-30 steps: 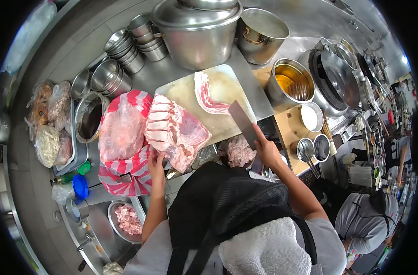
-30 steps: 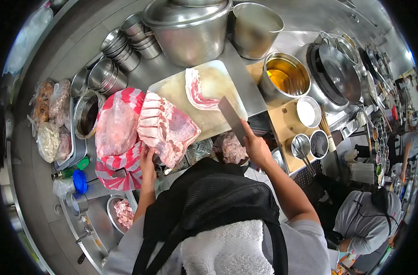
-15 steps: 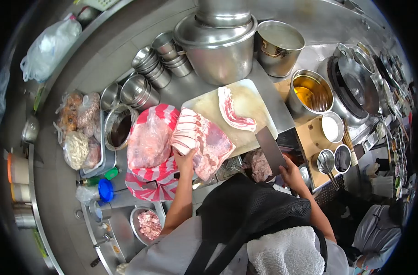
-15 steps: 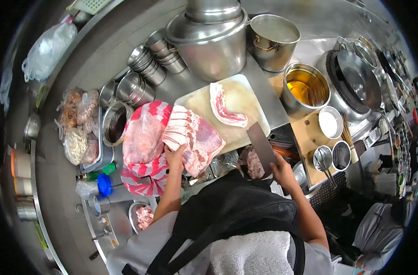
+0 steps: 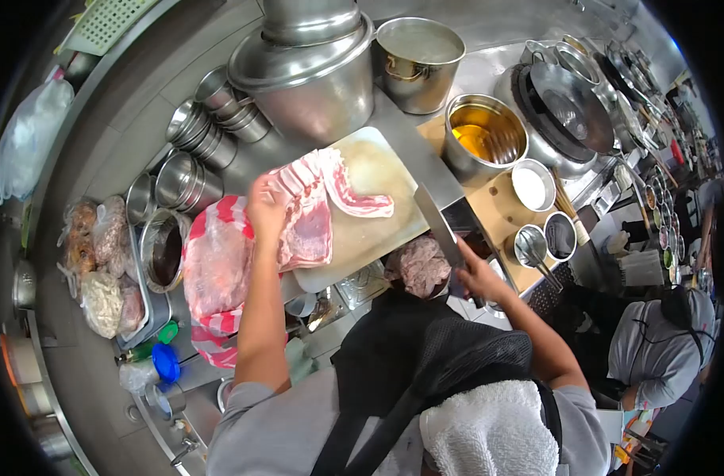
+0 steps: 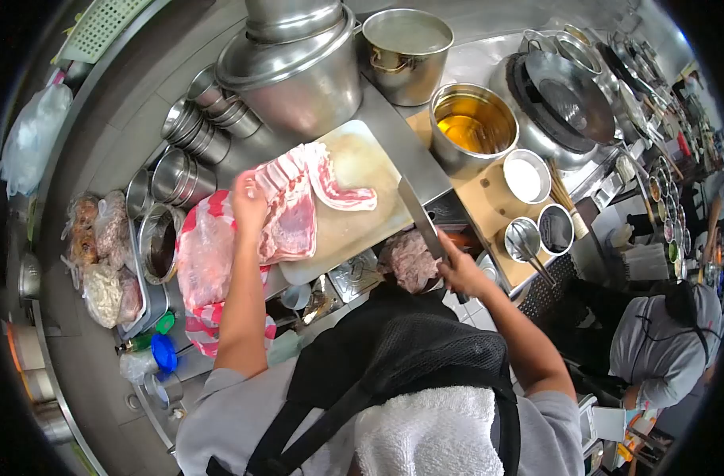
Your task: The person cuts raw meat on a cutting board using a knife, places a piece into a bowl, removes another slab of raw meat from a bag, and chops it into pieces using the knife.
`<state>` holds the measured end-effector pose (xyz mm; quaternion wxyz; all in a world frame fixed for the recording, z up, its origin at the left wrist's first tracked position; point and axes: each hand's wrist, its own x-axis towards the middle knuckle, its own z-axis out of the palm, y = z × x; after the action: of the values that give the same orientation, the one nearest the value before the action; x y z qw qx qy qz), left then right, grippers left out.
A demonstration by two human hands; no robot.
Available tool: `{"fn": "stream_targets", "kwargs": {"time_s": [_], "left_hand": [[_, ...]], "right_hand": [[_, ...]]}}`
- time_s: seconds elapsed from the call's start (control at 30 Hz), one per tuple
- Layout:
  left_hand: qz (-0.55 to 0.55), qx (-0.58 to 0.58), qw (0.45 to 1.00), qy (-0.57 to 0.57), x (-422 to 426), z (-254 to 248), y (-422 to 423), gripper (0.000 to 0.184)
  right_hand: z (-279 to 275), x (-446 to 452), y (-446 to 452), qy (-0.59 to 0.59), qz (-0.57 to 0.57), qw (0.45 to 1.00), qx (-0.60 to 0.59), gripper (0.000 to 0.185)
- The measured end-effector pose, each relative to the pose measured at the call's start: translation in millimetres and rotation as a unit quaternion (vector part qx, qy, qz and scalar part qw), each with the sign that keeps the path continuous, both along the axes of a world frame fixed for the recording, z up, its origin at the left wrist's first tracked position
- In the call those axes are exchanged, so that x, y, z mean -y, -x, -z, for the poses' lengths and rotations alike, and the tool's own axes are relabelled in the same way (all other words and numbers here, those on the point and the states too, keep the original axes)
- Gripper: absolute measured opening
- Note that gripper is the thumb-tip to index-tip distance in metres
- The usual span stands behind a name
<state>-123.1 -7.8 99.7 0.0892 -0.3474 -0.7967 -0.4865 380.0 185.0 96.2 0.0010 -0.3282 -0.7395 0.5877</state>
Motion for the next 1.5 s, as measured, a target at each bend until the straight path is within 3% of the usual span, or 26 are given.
{"fn": "stream_targets", "kwargs": {"time_s": [0.03,0.13,0.27,0.37,0.43,0.5,0.57,0.63,0.7,0.87,0.9,0.97,1.03,1.07,1.17,1.2,1.27,1.37,1.43,1.5], "left_hand": [[0.119,0.073,0.989,0.039,-15.2,11.4,-21.7,0.040],[0.273,-0.140,0.927,0.215,-56.5,27.5,-95.4,0.053],[0.241,-0.178,0.917,0.265,-95.2,56.2,-137.4,0.058],[0.257,-0.127,0.908,0.305,-110.3,57.8,-124.6,0.056],[0.295,0.139,0.941,0.086,-114.5,48.2,-107.8,0.047],[0.191,0.199,0.960,-0.045,-102.3,10.9,-91.9,0.040],[0.156,0.357,0.906,-0.167,-85.9,-28.1,-56.1,0.040],[0.228,0.381,0.840,-0.312,-67.2,-79.4,-40.9,0.042],[0.283,0.322,0.842,-0.329,-45.4,-125.7,-37.4,0.042],[0.109,0.189,0.955,-0.202,-12.9,-208.1,-75.3,0.047],[0.104,0.192,0.955,-0.202,-20.1,-203.6,-84.9,0.047],[0.003,0.097,0.995,0.010,-45.9,-193.6,-107.7,0.047],[0.135,0.149,0.977,0.069,-72.5,-118.1,-115.1,0.047],[0.151,0.162,0.971,0.087,-88.5,-86.8,-144.9,0.046],[0.173,-0.011,0.931,0.320,-123.7,36.9,-182.1,0.048],[0.173,-0.006,0.932,0.319,-125.1,47.8,-191.8,0.048],[0.106,-0.088,0.972,0.190,-122.9,71.1,-211.0,0.045],[0.137,-0.074,0.976,0.151,-118.6,80.1,-204.1,0.042],[0.146,-0.066,0.977,0.142,-120.2,79.2,-207.0,0.043],[0.128,-0.055,0.978,0.158,-124.2,78.2,-214.5,0.047]], "right_hand": [[2.4,4.1,-1.4,0.002,0.012,0.999,0.044,0.087],[0.7,9.7,-10.4,0.019,0.039,0.998,0.048,0.085],[12.1,0.6,-38.2,0.053,0.070,0.995,0.039,0.082],[19.4,-10.0,-52.8,0.060,0.070,0.995,0.035,0.080],[19.5,-16.6,-54.0,0.041,0.056,0.997,0.028,0.077],[17.4,-22.2,-53.4,0.034,0.057,0.998,0.020,0.074],[16.1,-29.8,-53.9,0.039,0.047,0.998,0.028,0.073],[13.8,-35.3,-53.2,0.041,0.032,0.998,0.019,0.069],[9.2,-44.3,-50.2,0.037,0.024,0.998,0.032,0.063],[12.5,-61.6,-46.9,0.055,0.024,0.998,0.027,0.054],[6.3,-63.8,-44.5,0.047,0.012,0.998,0.035,0.053],[1.2,-71.8,-41.3,0.036,-0.006,0.998,0.047,0.052],[2.7,-77.6,-37.4,0.036,-0.035,0.998,0.028,0.052],[5.2,-79.7,-35.7,0.036,-0.041,0.998,0.031,0.052],[14.5,-84.4,-28.4,0.063,-0.052,0.996,0.019,0.052],[15.1,-85.6,-24.1,0.028,-0.073,0.997,0.012,0.053],[15.9,-85.8,-23.6,-0.002,-0.094,0.995,0.016,0.054],[15.7,-78.5,-21.5,-0.016,-0.093,0.993,0.071,0.056],[7.8,-67.5,-15.0,-0.157,-0.033,0.985,-0.064,0.059],[-7.4,-64.5,-8.9,-0.108,-0.030,0.994,-0.019,0.064]]}}
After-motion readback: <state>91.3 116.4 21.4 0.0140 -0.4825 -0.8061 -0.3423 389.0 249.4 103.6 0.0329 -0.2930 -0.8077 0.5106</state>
